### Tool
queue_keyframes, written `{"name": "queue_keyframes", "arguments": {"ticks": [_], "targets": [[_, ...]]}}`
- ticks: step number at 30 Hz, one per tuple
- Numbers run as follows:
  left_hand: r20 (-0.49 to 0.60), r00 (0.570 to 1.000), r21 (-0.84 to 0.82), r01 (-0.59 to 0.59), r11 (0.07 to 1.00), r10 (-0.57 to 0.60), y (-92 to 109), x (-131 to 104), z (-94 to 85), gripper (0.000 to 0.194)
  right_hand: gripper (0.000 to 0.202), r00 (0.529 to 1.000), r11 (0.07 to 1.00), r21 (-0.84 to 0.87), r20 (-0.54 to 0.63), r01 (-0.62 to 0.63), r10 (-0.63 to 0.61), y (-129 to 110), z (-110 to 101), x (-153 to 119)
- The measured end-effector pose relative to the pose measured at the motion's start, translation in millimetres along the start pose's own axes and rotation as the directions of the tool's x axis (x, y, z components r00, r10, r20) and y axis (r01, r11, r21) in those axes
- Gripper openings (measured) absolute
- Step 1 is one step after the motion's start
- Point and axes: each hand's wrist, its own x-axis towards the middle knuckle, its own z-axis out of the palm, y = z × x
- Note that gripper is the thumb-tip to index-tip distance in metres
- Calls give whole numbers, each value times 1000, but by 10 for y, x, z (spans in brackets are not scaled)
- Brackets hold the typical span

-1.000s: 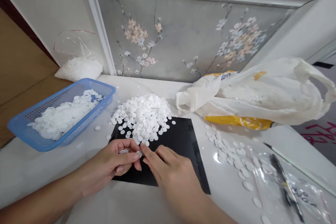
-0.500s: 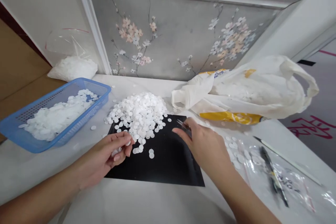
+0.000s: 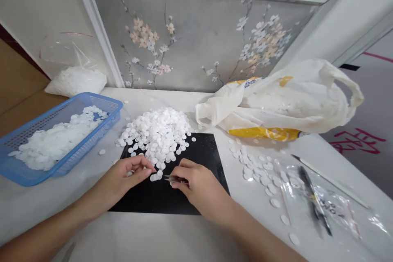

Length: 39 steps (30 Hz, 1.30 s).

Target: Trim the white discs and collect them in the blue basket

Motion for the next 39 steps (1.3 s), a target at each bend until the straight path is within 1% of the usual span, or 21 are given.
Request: {"name": "queue_keyframes", "arguments": {"ticks": [1, 2, 4, 6, 8, 10, 14, 18, 21, 25, 28, 30, 32, 34, 36, 38, 39], "targets": [[-26, 999, 154, -36, 987, 41, 5, -5, 4, 17, 12, 1000, 1000, 1, 16, -2, 2, 7, -2, 1], [-42, 997, 296, -56, 954, 71, 8, -10, 10, 13, 11, 999, 1000, 5, 37, -6, 6, 15, -11, 2], [-45, 994, 504, -65, 861, 101, 6, -17, 26, 10, 11, 996, 1000, 20, 90, -23, 21, 29, -42, 0], [-22, 992, 611, -83, 788, 121, -3, -21, 44, 9, 11, 994, 998, 29, 99, -53, 50, 38, -75, -3], [-3, 991, 651, -97, 753, 131, -11, -22, 53, 6, 9, 996, 997, 23, 46, -74, 72, 39, -91, -4], [4, 993, 656, -89, 749, 115, -17, -20, 46, 4, 10, 998, 998, 16, 0, -62, 62, 36, -83, -1], [20, 998, 621, -57, 782, 56, -15, -18, -4, 7, 18, 999, 1000, -20, 32, -19, 19, 30, -26, 14], [50, 999, 571, -27, 821, -2, -14, -20, -54, 18, 11, 999, 997, -62, 27, -34, 36, 28, 6, 25], [31, 999, 536, -48, 843, 37, -25, -24, -62, 21, 11, 999, 996, -81, 15, -30, 31, 11, -5, 24], [25, 996, 527, -87, 846, 86, -40, -41, -41, 12, 11, 1000, 996, -91, 7, 21, -20, -21, -27, 14], [43, 996, 496, -90, 864, 79, -44, -60, -24, 6, 11, 996, 995, -75, 66, 63, -58, -20, -35, 7], [58, 996, 478, -90, 874, 70, -43, -66, -20, 4, 11, 989, 997, -33, 133, 68, -63, -8, -51, 1], [70, 993, 479, -114, 870, 92, -41, -61, -19, 5, 9, 985, 997, 22, 158, 67, -70, 0, -80, -7], [85, 986, 493, -168, 854, 145, -37, -53, -11, 5, 6, 993, 997, 44, 99, 60, -64, -4, -112, -17], [86, 976, 499, -214, 840, 198, -31, -47, 12, 9, 10, 999, 999, 37, -5, 37, -36, -27, -124, -31], [61, 977, 462, -210, 862, 206, -26, -52, 50, 12, 10, 997, 999, 50, -77, 12, -8, -69, -97, -45], [47, 981, 413, -190, 891, 187, -23, -58, 74, 13, 7, 997, 997, 73, -83, 2, 4, -94, -69, -50]]}}
